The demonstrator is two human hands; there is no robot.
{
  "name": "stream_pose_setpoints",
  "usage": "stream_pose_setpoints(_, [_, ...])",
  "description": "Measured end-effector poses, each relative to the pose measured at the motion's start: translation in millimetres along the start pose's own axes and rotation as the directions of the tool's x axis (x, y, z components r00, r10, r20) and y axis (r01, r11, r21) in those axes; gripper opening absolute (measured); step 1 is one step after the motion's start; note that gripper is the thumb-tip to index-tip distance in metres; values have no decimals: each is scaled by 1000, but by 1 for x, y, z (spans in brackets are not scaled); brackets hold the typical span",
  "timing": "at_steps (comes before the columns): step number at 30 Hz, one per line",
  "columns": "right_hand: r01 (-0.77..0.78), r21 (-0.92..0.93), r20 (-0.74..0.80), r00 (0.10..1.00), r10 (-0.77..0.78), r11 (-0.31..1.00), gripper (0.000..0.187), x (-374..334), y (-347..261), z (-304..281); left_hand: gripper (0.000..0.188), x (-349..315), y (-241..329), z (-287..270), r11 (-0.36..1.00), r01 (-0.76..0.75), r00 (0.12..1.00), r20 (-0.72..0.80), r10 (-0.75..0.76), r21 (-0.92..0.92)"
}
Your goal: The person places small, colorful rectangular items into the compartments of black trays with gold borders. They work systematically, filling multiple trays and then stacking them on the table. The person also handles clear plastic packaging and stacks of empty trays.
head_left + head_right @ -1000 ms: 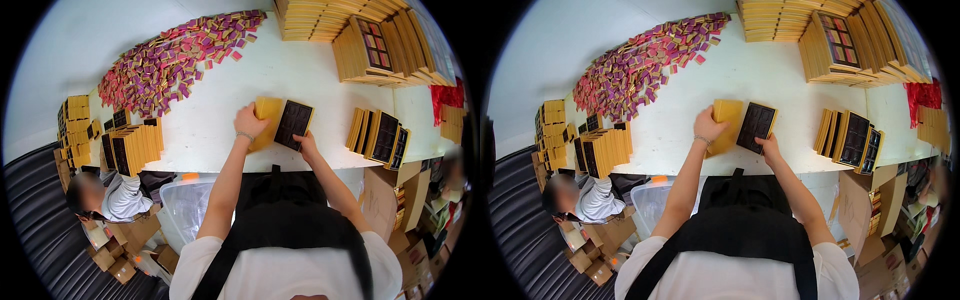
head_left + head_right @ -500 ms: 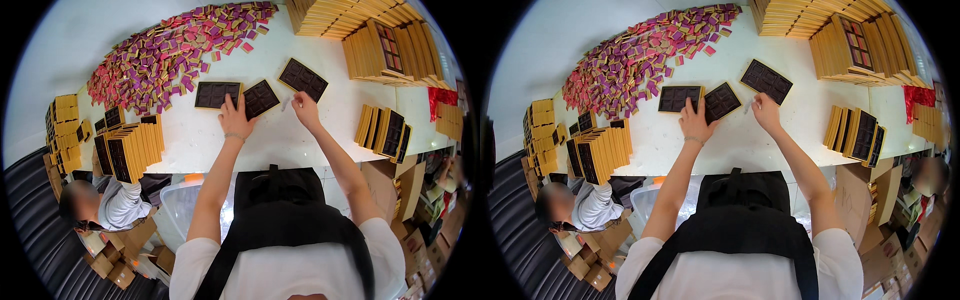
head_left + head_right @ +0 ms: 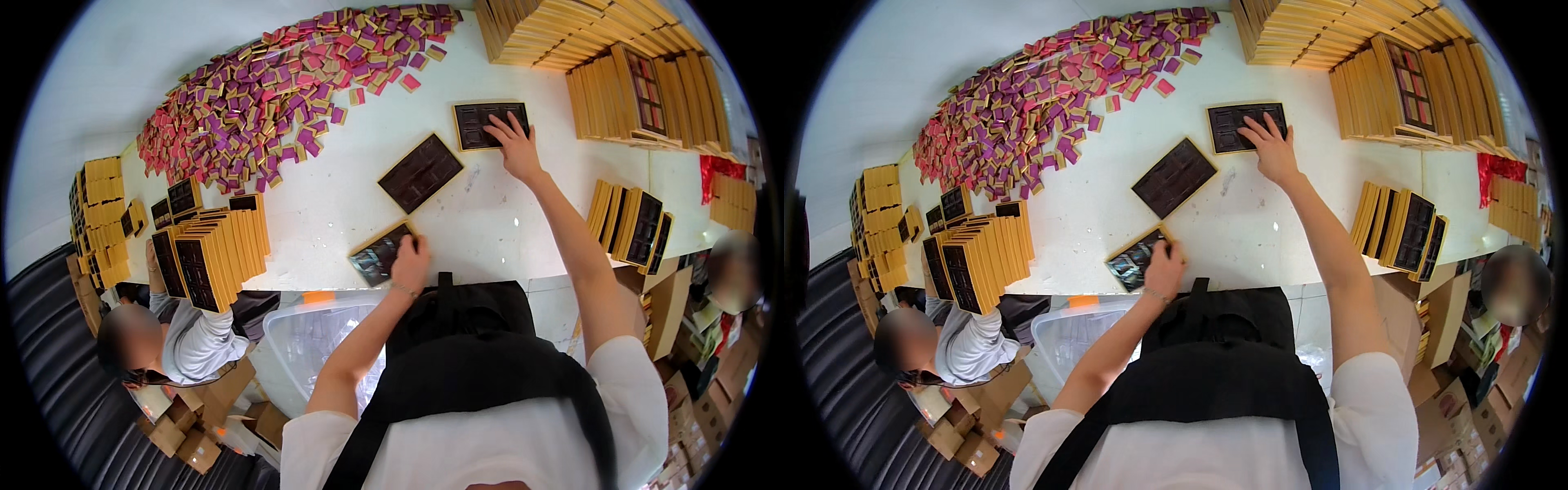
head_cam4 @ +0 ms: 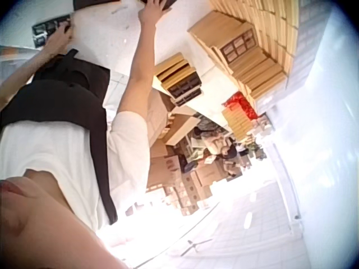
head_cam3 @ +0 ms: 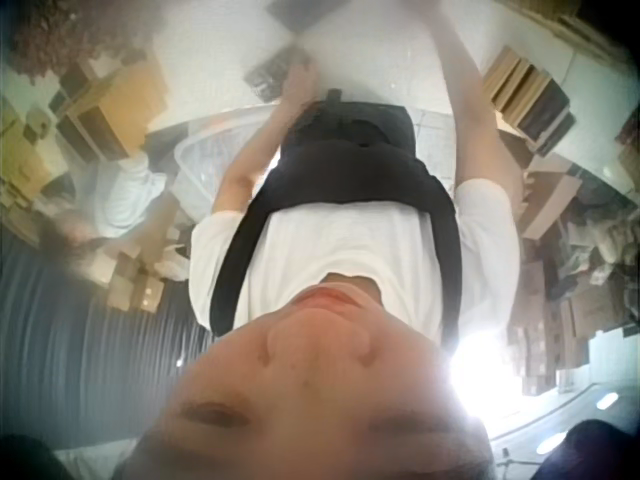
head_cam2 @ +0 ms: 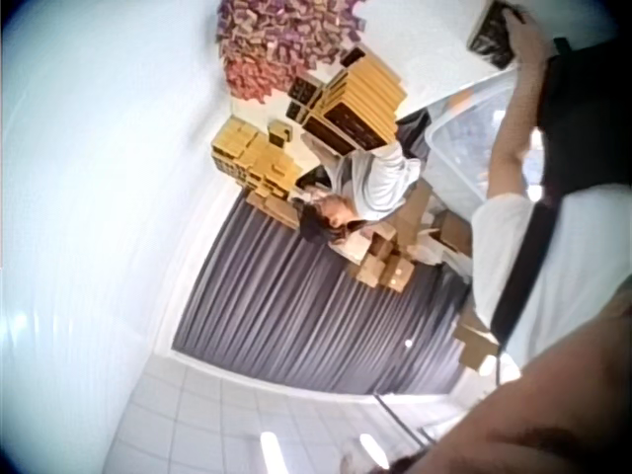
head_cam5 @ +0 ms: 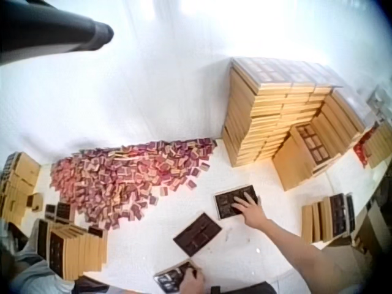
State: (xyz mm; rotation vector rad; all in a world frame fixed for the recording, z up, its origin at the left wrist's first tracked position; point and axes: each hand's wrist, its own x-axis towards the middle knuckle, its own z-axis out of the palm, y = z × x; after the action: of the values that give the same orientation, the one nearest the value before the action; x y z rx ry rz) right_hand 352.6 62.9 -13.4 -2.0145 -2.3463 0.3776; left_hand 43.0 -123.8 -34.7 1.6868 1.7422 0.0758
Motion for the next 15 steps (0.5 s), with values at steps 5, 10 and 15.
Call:
stream_pose_setpoints(5, [17, 52, 3, 1000, -18, 999, 58, -1, -8, -3, 57, 36, 55, -9, 802, -463, 859, -32, 511, 377])
stream_pose_setpoints(10, [115, 28, 35, 993, -116, 993, 54, -39, -11, 1, 102, 18, 34, -46, 931, -44, 950, -273, 151, 363])
stream_pose_setpoints(15, [70, 60, -27, 997, -68, 996, 46, -63, -22, 5, 104, -30, 15, -43, 965, 7, 994, -110, 22, 261])
